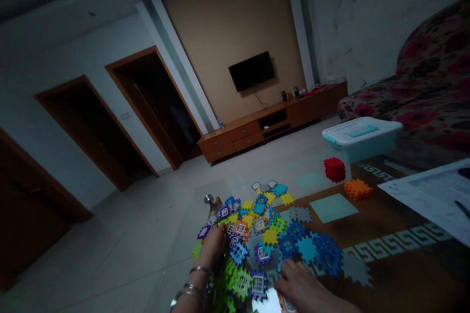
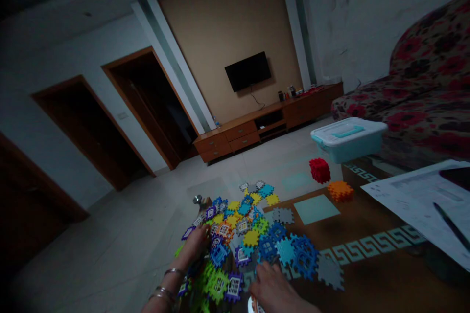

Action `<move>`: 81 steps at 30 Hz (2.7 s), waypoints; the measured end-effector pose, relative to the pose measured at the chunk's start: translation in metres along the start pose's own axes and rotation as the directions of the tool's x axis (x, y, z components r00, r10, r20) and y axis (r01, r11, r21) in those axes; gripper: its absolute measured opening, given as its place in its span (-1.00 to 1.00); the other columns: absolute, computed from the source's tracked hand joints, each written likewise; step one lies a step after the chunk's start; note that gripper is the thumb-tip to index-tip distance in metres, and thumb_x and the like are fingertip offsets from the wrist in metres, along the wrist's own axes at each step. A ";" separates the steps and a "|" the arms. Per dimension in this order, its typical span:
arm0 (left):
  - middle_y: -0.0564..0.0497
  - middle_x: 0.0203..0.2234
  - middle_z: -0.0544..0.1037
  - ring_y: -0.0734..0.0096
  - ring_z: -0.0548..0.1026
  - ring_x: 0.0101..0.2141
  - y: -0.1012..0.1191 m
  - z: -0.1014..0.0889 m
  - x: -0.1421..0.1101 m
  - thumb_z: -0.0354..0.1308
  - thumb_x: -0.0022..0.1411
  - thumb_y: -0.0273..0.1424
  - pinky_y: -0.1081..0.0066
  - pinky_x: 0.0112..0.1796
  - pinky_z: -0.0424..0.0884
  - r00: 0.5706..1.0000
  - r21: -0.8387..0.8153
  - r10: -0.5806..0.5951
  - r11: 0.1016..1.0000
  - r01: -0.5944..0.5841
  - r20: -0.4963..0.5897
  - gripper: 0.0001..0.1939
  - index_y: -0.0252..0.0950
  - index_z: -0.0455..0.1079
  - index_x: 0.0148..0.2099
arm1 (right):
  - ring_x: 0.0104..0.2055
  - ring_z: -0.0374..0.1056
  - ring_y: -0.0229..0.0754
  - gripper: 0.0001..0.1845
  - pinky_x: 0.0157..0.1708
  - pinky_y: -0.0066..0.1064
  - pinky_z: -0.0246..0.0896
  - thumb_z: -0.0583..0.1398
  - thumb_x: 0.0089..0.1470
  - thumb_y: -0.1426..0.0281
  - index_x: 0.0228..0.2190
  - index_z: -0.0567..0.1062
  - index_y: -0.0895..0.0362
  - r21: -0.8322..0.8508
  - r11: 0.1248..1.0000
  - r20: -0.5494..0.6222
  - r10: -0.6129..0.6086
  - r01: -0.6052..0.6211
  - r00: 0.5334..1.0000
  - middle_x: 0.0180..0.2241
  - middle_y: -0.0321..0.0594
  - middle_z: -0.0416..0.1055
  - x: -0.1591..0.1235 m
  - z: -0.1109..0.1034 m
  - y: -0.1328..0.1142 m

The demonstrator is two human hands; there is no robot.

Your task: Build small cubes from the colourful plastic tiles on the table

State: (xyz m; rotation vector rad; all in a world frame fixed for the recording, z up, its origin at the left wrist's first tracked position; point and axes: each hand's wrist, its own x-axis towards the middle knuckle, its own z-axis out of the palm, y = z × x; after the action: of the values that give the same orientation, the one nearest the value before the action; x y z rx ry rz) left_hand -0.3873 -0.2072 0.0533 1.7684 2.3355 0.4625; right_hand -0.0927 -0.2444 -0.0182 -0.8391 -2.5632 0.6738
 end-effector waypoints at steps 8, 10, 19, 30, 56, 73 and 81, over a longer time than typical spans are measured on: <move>-0.09 -0.34 0.55 0.25 0.47 -0.30 0.001 0.000 -0.008 -0.09 0.25 -0.48 0.38 -0.26 0.24 0.963 -0.067 -0.132 0.991 0.120 -0.236 -0.77 -0.25 0.36 -0.13 | -0.01 0.29 0.11 -0.49 -0.03 -0.12 0.16 0.40 -0.13 0.41 -0.07 0.51 0.07 0.180 0.970 0.077 0.151 -0.163 0.985 -0.05 -0.07 0.42 0.007 -0.025 -0.013; -0.08 -0.29 0.55 0.26 0.46 -0.28 0.001 -0.006 -0.008 -0.09 0.25 -0.47 0.40 -0.24 0.24 0.948 -0.102 -0.163 0.985 0.139 -0.275 -0.75 -0.26 0.31 -0.06 | 0.02 0.28 0.08 -0.55 0.00 -0.14 0.14 0.34 -0.05 0.48 -0.06 0.51 0.10 0.184 0.961 0.050 0.201 -0.207 0.978 -0.04 -0.06 0.42 0.009 -0.030 -0.014; 0.12 -0.54 0.43 0.40 0.40 -0.47 0.040 0.005 -0.041 -0.01 0.16 -0.39 0.47 -0.41 0.26 0.958 -0.364 -0.244 0.915 0.176 -0.150 -0.86 -0.24 0.35 -0.25 | 0.01 0.31 0.00 -0.62 0.02 -0.23 0.17 0.17 0.03 0.61 -0.09 0.50 0.14 0.188 0.960 -0.113 0.233 -0.209 0.966 -0.06 -0.06 0.43 0.013 -0.030 -0.002; 0.03 -0.42 0.50 0.32 0.46 -0.35 0.094 0.079 -0.116 0.18 -0.02 -0.23 0.36 -0.28 0.38 0.988 -0.839 -0.056 0.523 0.152 0.145 -0.74 -0.27 0.38 -0.29 | 0.04 0.33 -0.03 -0.19 0.00 -0.30 0.22 0.26 -0.27 0.68 0.07 0.43 -0.01 0.505 0.860 -0.049 0.114 -0.074 0.992 0.04 -0.17 0.41 0.006 -0.043 -0.016; 0.22 -0.68 0.27 0.49 0.27 -0.59 0.081 0.077 -0.142 0.25 -0.01 -0.18 0.48 -0.51 0.17 0.963 -0.738 -0.077 0.628 0.247 0.257 -0.74 -0.17 0.27 -0.37 | -0.47 0.23 -0.28 -0.89 -0.50 -0.46 -0.06 0.21 -0.07 0.55 -0.57 0.48 0.17 0.289 0.891 0.044 0.353 -0.350 0.935 -0.54 -0.30 0.41 -0.007 -0.033 -0.004; -0.17 0.06 0.36 0.05 0.27 0.08 0.111 0.060 -0.158 0.35 -0.18 -0.43 0.25 0.06 0.17 0.942 -0.367 0.197 0.926 -0.088 0.270 -0.29 -0.29 0.34 0.10 | -0.45 0.33 -0.16 -0.82 -0.51 -0.38 -0.21 0.18 0.02 0.43 -0.56 0.54 0.14 -0.005 0.894 0.029 0.449 -0.449 0.893 -0.51 -0.17 0.50 -0.011 -0.028 0.000; -0.18 0.06 0.39 0.01 0.26 0.07 0.113 0.072 -0.159 0.30 -0.08 -0.50 0.15 0.07 0.14 0.913 -0.291 0.238 0.946 -0.141 0.332 -0.36 -0.29 0.35 0.12 | -0.36 0.42 -0.09 -0.82 -0.43 -0.37 0.00 0.13 0.07 0.46 -0.47 0.53 0.16 0.022 0.920 0.034 0.391 -0.392 0.920 -0.42 -0.12 0.55 -0.011 -0.026 0.005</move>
State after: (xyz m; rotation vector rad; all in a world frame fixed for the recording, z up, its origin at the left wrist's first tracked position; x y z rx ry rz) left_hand -0.2180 -0.3219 0.0178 1.7833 1.7722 0.4065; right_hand -0.0698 -0.2394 -0.0019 -1.3619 -2.4215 0.8377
